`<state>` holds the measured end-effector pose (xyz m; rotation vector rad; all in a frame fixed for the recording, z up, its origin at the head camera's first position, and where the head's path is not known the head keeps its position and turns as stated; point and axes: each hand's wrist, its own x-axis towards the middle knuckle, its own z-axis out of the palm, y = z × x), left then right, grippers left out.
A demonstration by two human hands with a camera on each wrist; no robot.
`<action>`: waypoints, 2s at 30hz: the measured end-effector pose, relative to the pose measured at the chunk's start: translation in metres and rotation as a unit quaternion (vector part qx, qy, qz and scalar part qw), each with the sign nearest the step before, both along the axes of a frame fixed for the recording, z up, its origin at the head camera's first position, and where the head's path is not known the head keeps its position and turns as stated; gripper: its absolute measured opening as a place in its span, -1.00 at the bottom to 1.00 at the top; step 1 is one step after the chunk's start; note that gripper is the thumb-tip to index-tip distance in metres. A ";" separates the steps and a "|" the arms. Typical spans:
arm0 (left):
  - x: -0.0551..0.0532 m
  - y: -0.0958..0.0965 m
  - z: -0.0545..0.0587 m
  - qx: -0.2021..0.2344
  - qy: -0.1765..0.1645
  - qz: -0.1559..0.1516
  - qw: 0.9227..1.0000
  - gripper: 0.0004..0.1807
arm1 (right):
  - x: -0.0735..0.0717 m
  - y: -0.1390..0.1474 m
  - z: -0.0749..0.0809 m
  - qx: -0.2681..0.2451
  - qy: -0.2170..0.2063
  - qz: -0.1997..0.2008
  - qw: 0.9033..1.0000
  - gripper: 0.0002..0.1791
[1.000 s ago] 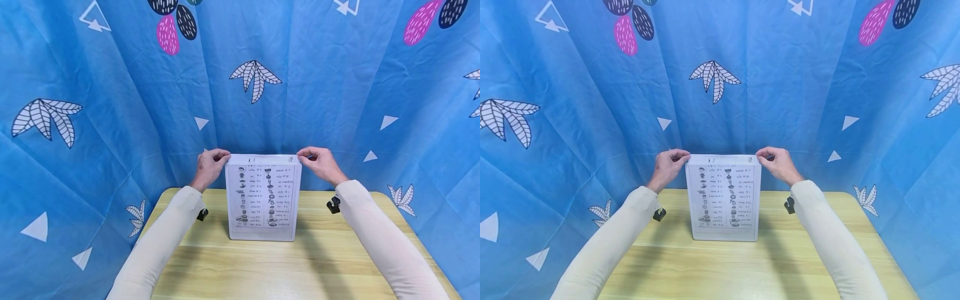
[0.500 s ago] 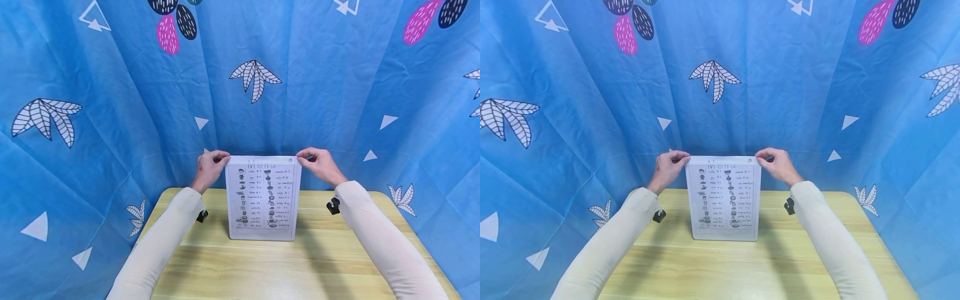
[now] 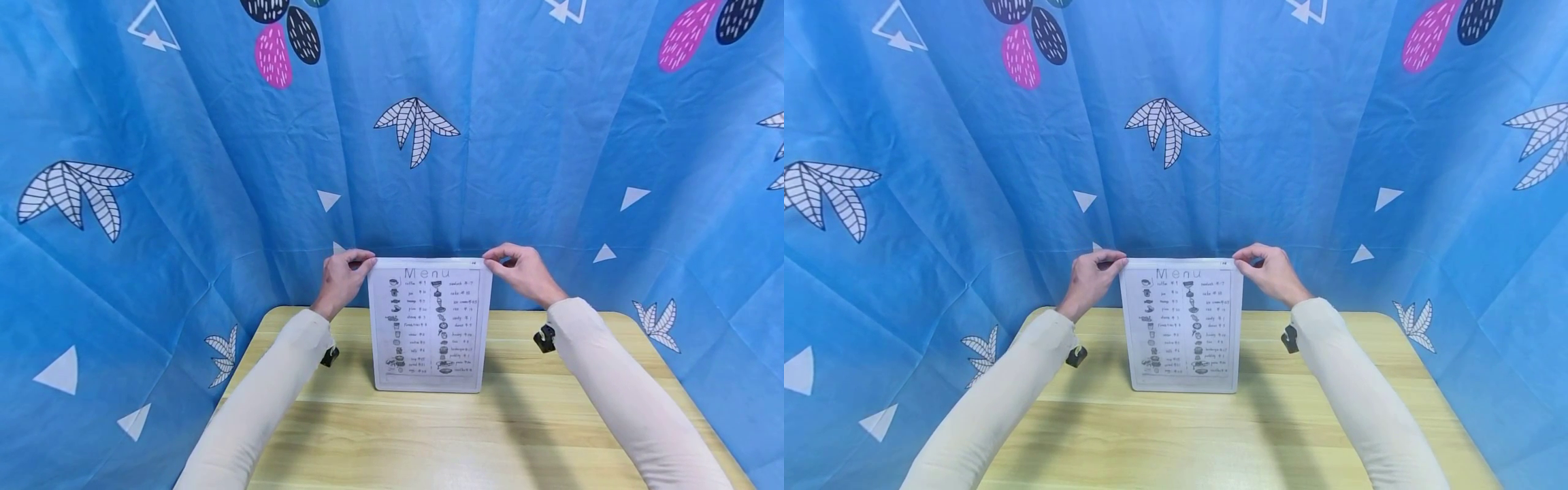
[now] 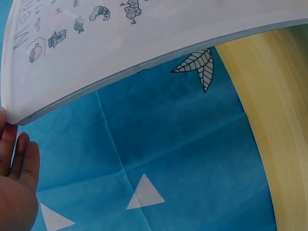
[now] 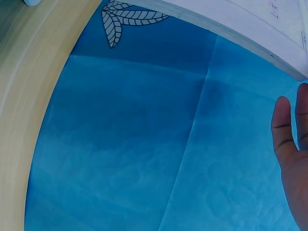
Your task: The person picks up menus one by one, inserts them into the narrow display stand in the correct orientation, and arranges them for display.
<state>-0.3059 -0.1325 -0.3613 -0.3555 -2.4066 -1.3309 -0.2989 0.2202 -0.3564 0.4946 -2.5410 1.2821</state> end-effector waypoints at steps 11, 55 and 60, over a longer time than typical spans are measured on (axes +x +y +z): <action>0.000 -0.001 -0.004 0.007 0.002 -0.009 1.000 -0.82 | 0.001 0.000 -0.004 0.015 0.005 0.005 1.000 -0.83; 0.000 -0.002 -0.017 0.015 0.022 -0.003 1.000 -0.82 | 0.003 0.003 -0.013 0.001 0.019 0.014 1.000 -0.76; -0.001 -0.005 -0.017 -0.007 0.033 -0.015 0.999 -0.81 | 0.005 0.003 -0.013 0.015 0.030 0.012 0.999 -0.77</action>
